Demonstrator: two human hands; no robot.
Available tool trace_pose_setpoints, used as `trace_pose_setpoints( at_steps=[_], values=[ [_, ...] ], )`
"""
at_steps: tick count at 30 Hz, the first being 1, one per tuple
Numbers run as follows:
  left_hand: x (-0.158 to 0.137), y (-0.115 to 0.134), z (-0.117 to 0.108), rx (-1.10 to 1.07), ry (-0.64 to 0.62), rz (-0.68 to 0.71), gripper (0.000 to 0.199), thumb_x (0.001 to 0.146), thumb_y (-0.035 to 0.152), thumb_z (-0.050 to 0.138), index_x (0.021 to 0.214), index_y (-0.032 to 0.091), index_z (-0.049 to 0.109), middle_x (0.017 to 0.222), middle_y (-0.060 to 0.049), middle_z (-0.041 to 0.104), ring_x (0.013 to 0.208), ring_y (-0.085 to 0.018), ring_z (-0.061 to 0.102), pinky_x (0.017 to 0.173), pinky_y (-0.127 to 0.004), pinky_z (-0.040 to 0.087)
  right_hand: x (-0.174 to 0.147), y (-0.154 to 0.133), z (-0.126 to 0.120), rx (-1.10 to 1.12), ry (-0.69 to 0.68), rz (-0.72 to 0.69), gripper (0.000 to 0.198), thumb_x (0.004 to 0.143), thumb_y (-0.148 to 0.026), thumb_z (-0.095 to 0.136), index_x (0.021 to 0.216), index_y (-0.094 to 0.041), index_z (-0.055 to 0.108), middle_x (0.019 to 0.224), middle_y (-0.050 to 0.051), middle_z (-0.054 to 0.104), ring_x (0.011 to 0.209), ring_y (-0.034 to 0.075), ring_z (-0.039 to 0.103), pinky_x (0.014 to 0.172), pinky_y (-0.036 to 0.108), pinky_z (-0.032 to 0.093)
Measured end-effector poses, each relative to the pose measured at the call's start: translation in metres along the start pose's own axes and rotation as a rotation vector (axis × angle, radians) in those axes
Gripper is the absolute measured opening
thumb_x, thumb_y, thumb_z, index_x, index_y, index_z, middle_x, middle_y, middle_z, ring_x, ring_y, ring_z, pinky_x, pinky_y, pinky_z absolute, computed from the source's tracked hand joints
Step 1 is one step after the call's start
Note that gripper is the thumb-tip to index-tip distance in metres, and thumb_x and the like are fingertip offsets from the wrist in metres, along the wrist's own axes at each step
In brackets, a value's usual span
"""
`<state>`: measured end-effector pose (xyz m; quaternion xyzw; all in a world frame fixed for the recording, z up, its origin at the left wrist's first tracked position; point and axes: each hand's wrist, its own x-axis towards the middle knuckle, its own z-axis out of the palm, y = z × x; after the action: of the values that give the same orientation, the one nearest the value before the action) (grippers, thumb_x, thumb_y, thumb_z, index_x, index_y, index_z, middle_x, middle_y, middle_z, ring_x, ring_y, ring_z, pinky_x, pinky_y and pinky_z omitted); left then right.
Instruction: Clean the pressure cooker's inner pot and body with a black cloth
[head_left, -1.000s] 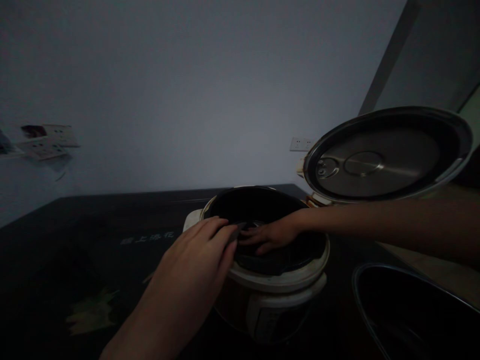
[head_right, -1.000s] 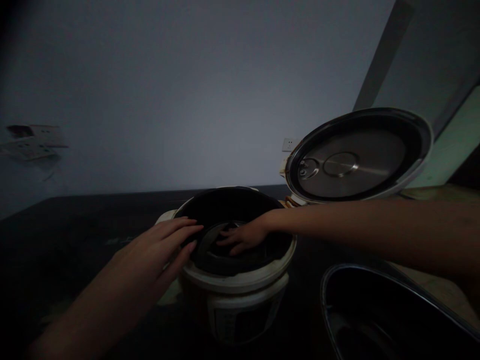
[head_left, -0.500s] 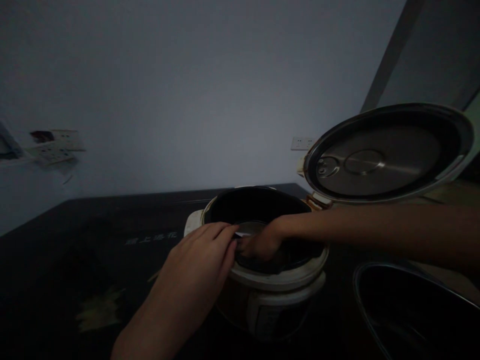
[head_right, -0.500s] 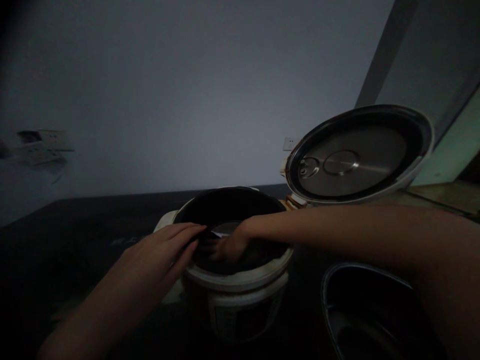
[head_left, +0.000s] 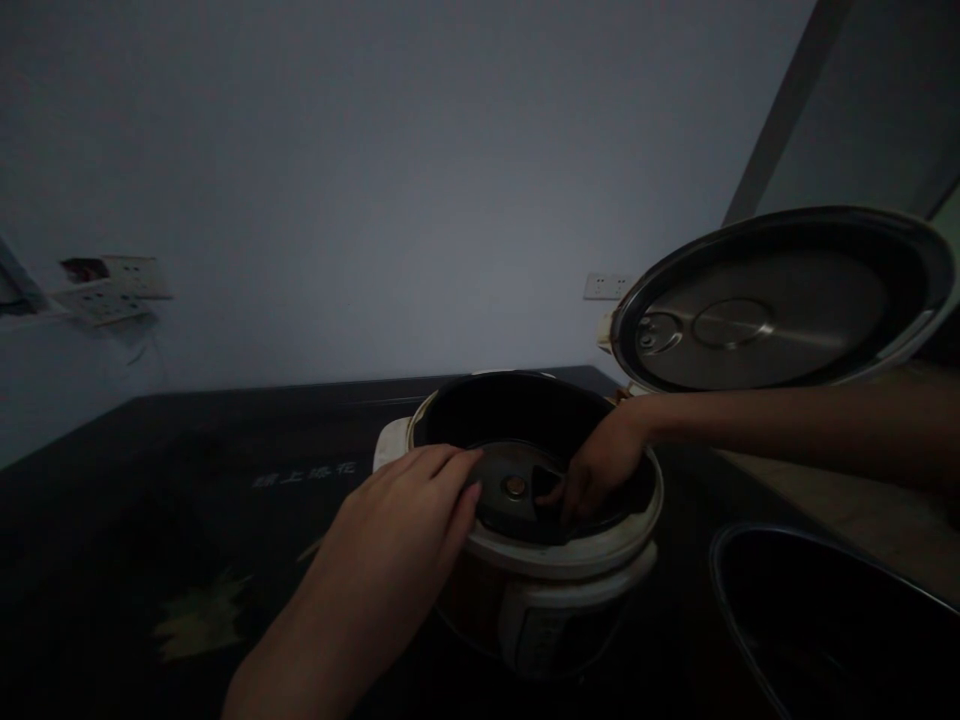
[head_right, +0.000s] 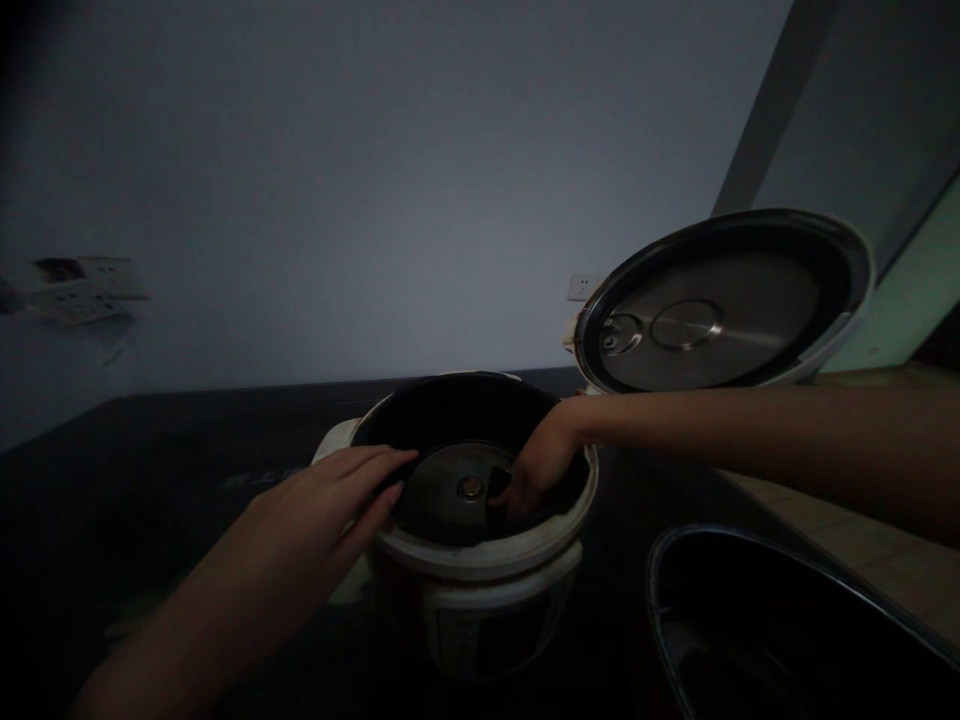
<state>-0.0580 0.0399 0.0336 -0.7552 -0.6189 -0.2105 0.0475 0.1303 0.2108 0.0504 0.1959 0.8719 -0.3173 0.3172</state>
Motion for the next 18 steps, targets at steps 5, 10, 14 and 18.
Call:
trace_pose_setpoints(
  at_steps=[5,10,14,18],
  values=[
    [0.000,0.001,-0.001,0.025,-0.002,0.000,0.034,0.095,0.025,0.039,0.121,0.024,0.062,0.121,-0.007,0.067,0.102,-0.023,0.066,0.084,-0.040,0.055,-0.001,0.000,-0.008,0.085,0.000,0.179,0.036,0.081,-0.017,0.066,0.117,-0.020,0.068,0.121,0.003,0.067,0.113,0.020,0.062,0.095,0.029,0.049],
    [0.000,0.001,-0.001,0.024,-0.007,0.003,0.034,0.095,0.023,0.039,0.120,0.024,0.062,0.120,-0.007,0.067,0.103,-0.023,0.065,0.086,-0.041,0.054,0.014,0.009,-0.012,-0.024,0.047,0.198,0.057,0.085,-0.033,0.060,0.138,-0.013,0.048,0.127,0.011,0.062,0.108,0.024,0.062,0.089,0.032,0.050],
    [0.001,0.001,-0.001,0.023,-0.024,0.004,0.036,0.095,0.024,0.038,0.123,0.024,0.061,0.122,-0.007,0.066,0.103,-0.023,0.065,0.085,-0.042,0.055,0.033,0.012,-0.021,-0.072,0.141,0.187,0.071,0.085,-0.036,0.060,0.145,-0.008,0.034,0.140,0.017,0.050,0.126,0.028,0.051,0.104,0.037,0.041],
    [0.002,0.001,-0.002,0.006,-0.029,0.001,0.037,0.096,0.025,0.037,0.124,0.022,0.060,0.122,-0.008,0.066,0.106,-0.024,0.064,0.088,-0.043,0.054,0.057,0.005,-0.023,-0.102,0.158,0.105,0.074,0.089,-0.033,0.058,0.151,-0.010,0.024,0.153,0.016,0.034,0.139,0.028,0.036,0.112,0.039,0.033]
  ],
)
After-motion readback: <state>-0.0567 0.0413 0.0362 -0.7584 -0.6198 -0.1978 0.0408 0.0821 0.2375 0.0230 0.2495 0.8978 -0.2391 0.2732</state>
